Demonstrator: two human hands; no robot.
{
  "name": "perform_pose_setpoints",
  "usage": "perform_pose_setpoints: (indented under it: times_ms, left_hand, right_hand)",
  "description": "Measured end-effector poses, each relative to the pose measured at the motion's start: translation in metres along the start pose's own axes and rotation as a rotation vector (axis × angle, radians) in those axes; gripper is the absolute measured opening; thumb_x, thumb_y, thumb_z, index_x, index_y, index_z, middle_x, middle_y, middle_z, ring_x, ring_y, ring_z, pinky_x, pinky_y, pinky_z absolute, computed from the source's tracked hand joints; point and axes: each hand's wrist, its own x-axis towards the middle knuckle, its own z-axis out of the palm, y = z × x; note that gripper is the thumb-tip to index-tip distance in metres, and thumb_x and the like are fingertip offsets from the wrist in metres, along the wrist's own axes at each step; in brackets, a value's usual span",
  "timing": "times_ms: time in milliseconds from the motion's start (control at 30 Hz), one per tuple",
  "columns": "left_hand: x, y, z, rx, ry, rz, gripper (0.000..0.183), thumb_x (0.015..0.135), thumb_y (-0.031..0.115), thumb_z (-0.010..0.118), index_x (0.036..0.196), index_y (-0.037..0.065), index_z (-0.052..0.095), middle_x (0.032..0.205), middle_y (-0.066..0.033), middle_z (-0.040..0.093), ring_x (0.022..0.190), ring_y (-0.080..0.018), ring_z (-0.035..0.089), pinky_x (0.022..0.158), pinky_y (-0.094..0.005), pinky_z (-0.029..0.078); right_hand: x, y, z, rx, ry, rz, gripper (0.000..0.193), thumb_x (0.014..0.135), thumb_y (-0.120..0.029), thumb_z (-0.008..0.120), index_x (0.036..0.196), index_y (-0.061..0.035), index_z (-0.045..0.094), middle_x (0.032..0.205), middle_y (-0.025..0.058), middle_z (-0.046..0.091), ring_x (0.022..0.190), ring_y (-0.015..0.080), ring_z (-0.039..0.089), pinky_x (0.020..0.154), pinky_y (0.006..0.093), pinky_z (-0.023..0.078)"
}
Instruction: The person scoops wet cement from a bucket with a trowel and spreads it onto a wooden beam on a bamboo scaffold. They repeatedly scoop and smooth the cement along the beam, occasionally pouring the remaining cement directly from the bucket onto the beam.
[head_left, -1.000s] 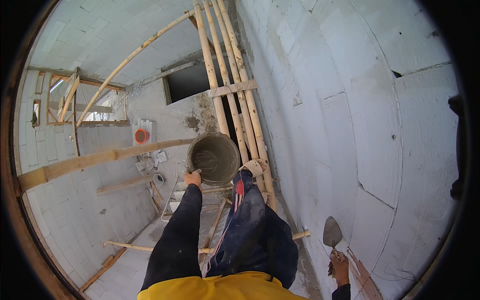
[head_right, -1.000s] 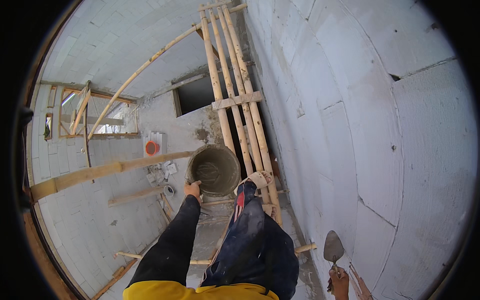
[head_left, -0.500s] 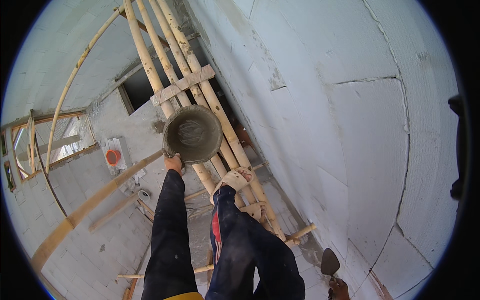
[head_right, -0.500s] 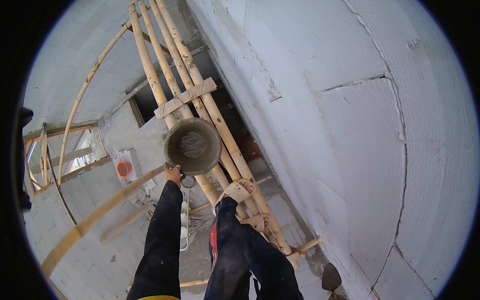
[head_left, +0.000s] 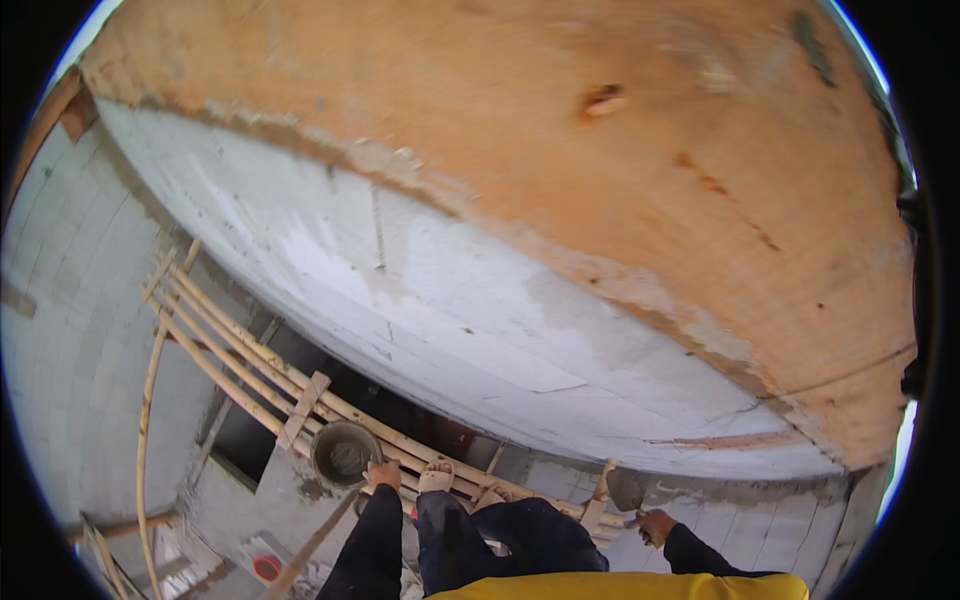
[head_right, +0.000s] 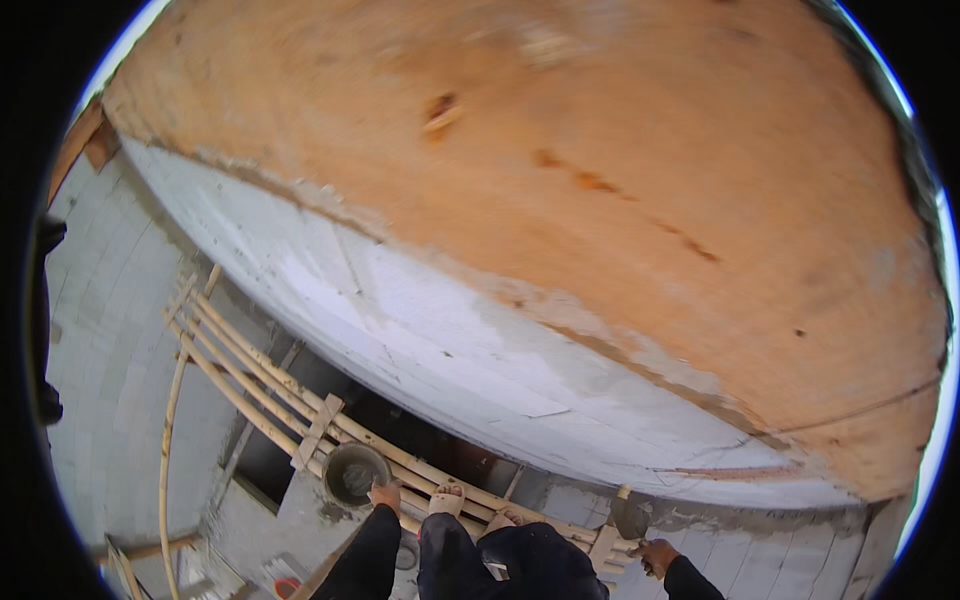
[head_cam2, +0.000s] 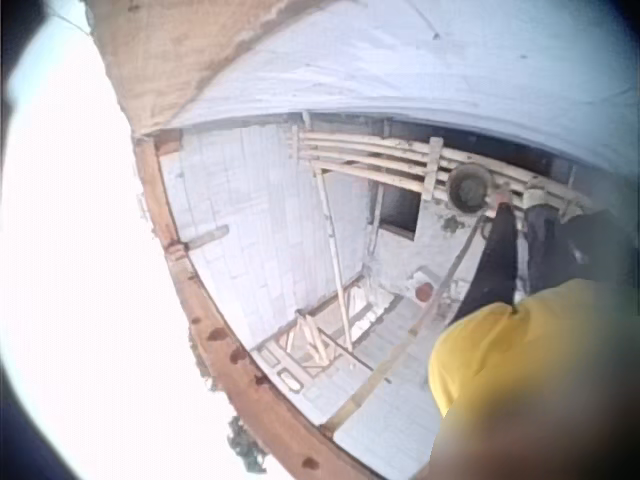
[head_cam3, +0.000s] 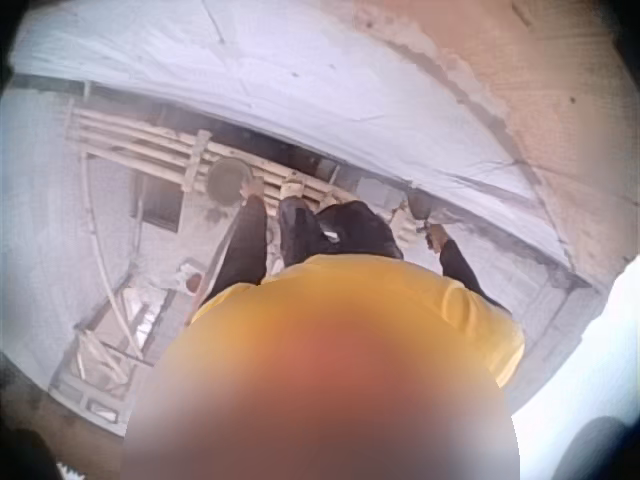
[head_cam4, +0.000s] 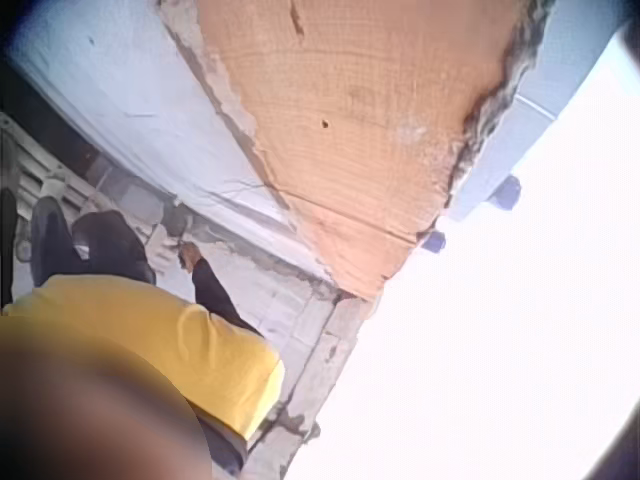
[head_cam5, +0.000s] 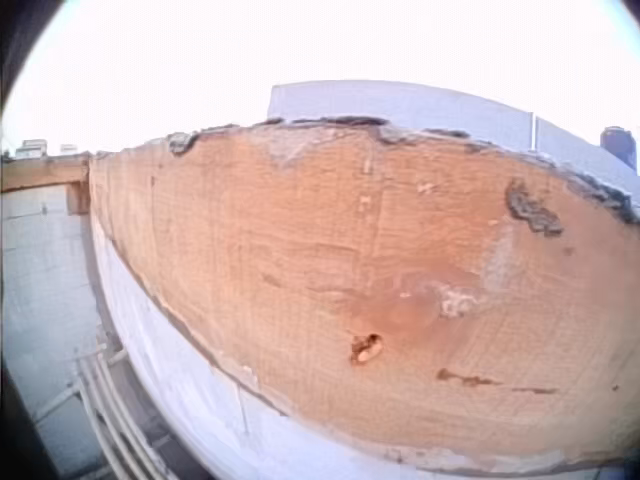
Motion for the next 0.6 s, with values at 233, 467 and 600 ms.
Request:
perform_pose_setpoints:
  times_ms: [233, 467, 600]
  left_hand:
    - [-0.096, 0.210, 0.036, 0.283, -0.776, 0.407, 0.047, 0.096, 0.021, 0.068, 0.140, 0.006, 0.063, 0.138, -0.0105, 0.066, 0.136, -0.0243, 0.055, 0.111, -0.0462, 0.035]
    - [-0.079, 0.305, 0.055, 1.317, -0.748, 0.427, 0.047, 0.089, 0.032, 0.075, 0.131, 0.010, 0.072, 0.136, -0.0099, 0.068, 0.135, -0.0160, 0.055, 0.106, -0.0561, 0.037]
    - [-0.036, 0.306, 0.054, 1.179, -0.816, 0.592, 0.023, 0.074, 0.002, 0.073, 0.095, -0.007, 0.078, 0.096, -0.0159, 0.077, 0.090, -0.0244, 0.072, 0.091, -0.0357, 0.054]
  right_hand:
    - [0.055, 0.165, 0.081, -0.232, 0.864, -0.470, 0.023, 0.084, -0.026, 0.074, 0.097, -0.0067, 0.073, 0.077, 0.0118, 0.073, 0.071, 0.0297, 0.072, 0.063, 0.0391, 0.056]
    - [0.107, 0.247, 0.244, 0.322, 0.836, 0.018, 0.020, 0.091, -0.009, 0.061, 0.106, -0.0127, 0.073, 0.071, 0.0092, 0.069, 0.064, 0.0294, 0.071, 0.057, 0.0404, 0.055]
    - [0.155, 0.259, 0.334, 0.580, 0.596, 0.095, 0.040, 0.075, -0.014, 0.083, 0.114, -0.0148, 0.073, 0.079, 0.0040, 0.073, 0.074, 0.0249, 0.073, 0.064, 0.0385, 0.057]
